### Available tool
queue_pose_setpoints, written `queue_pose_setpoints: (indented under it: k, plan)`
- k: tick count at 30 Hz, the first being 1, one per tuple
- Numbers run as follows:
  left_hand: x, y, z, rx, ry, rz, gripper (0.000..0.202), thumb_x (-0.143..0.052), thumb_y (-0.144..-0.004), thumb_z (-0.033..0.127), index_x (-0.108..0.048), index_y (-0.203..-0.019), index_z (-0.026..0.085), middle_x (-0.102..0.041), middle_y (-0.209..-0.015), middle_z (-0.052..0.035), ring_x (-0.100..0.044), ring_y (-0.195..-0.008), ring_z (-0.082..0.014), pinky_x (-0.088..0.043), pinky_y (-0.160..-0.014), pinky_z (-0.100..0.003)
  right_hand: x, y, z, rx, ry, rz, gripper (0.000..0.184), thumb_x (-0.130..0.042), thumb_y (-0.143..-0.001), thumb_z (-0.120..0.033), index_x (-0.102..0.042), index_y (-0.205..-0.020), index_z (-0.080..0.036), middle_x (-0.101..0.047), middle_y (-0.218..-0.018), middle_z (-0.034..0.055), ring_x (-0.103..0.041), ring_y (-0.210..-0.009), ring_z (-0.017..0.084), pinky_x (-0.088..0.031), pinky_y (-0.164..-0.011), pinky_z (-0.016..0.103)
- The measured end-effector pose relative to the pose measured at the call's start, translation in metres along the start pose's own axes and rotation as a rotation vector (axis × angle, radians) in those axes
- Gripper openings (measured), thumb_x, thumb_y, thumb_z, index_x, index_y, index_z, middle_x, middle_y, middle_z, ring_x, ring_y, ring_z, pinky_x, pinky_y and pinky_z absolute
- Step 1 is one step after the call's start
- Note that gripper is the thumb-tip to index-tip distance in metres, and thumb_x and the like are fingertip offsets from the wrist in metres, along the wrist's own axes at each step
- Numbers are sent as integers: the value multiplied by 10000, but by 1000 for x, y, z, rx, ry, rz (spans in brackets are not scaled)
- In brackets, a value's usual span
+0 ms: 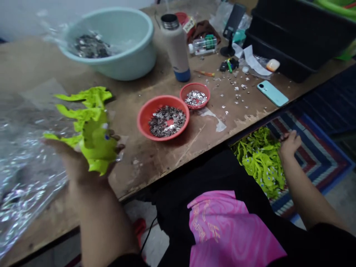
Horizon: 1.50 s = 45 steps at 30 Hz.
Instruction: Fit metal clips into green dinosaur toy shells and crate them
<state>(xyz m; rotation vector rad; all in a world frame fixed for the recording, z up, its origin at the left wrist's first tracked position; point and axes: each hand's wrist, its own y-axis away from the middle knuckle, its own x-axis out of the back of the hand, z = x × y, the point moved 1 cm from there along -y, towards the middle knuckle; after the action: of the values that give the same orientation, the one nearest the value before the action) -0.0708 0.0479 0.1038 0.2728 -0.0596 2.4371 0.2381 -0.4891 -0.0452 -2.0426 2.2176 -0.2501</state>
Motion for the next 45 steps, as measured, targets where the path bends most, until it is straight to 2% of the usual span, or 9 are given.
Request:
queue_pose_setpoints:
  k: [2,7,13,16,22,26,29,37,45]
  plan:
    - [-24,41,-3,46,261,-104,688,-803,-687,903,-818,-1191,435,-797,-1327,39,-696,-1133,-314,-664,-827,-414,-48,4,-17,62,-94,-28,821,-564,-755,-1086,-345,-653,-302,-356,-623,-30,-355,-536,177,-325,-507,370]
    - [-75,74,-20,-7,440,-136,320,-741,-925,660,-793,-1145,434,-763,-1183,-24,-702,-936,-231,-564,-612,-332,-171,31,-76,171,-129,-469,706,-672,-829,-985,-729,-829,-281,-501,-615,-25,-413,-529,151,-354,-530,338]
    - [-65,-16,-9,-655,284,135,577,-995,-818,493,-627,-1254,408,-672,-1216,53,-677,-1269,-194,-560,-1101,-456,-293,49,-137,135,-217,-973,591,-795,-868,-839,-705,-829,-256,-551,-664,-31,-521,-602,147,-501,-608,337]
    - [-62,-80,-16,-880,195,296,814,-984,-779,722,-506,-1276,288,-580,-1289,48,-637,-1226,-119,-463,-1190,-487,-332,52,-149,128,-213,-1061,707,-575,-951,-948,-694,-861,-257,-515,-691,-12,-535,-648,162,-539,-641,343]
    - [-72,-145,-74,-407,578,223,1320,-1050,-346,865,-377,-1344,322,-596,-1304,101,-634,-1347,-158,-543,-1051,-411,-364,34,-161,573,228,-1187,507,-570,-1103,-682,-789,-990,-239,-695,-863,46,-693,-900,237,-540,-900,405]
    - [-71,-141,-91,-386,440,124,1006,-873,-601,992,-532,-1270,322,-724,-1232,60,-649,-1432,-216,-593,-1040,-441,-390,27,-145,731,542,-1269,52,-800,-935,-246,-756,-927,-221,-747,-909,56,-691,-887,256,-521,-915,427]
    - [-75,-135,-90,-428,455,37,780,-854,-751,851,-607,-1332,393,-758,-1431,-11,-675,-1449,-292,-612,-1104,-546,-412,32,-124,825,748,-1306,175,-823,-822,-117,-719,-918,-219,-745,-919,77,-683,-885,284,-532,-881,434]
    - [-82,-120,-70,-511,656,-101,671,-748,-912,732,-530,-1500,494,-688,-1532,70,-435,-1642,-288,-538,-1253,-593,-407,29,-147,806,675,-1273,177,-753,-872,-179,-591,-843,-244,-699,-862,54,-668,-898,271,-558,-912,448]
    - [-86,-92,-52,-532,704,-207,543,-672,-980,637,-443,-1464,544,-621,-1551,36,-563,-1472,-347,-664,-999,-634,-414,20,-148,573,128,-1198,459,-911,-851,-465,-489,-834,-286,-731,-883,18,-704,-877,223,-657,-836,419]
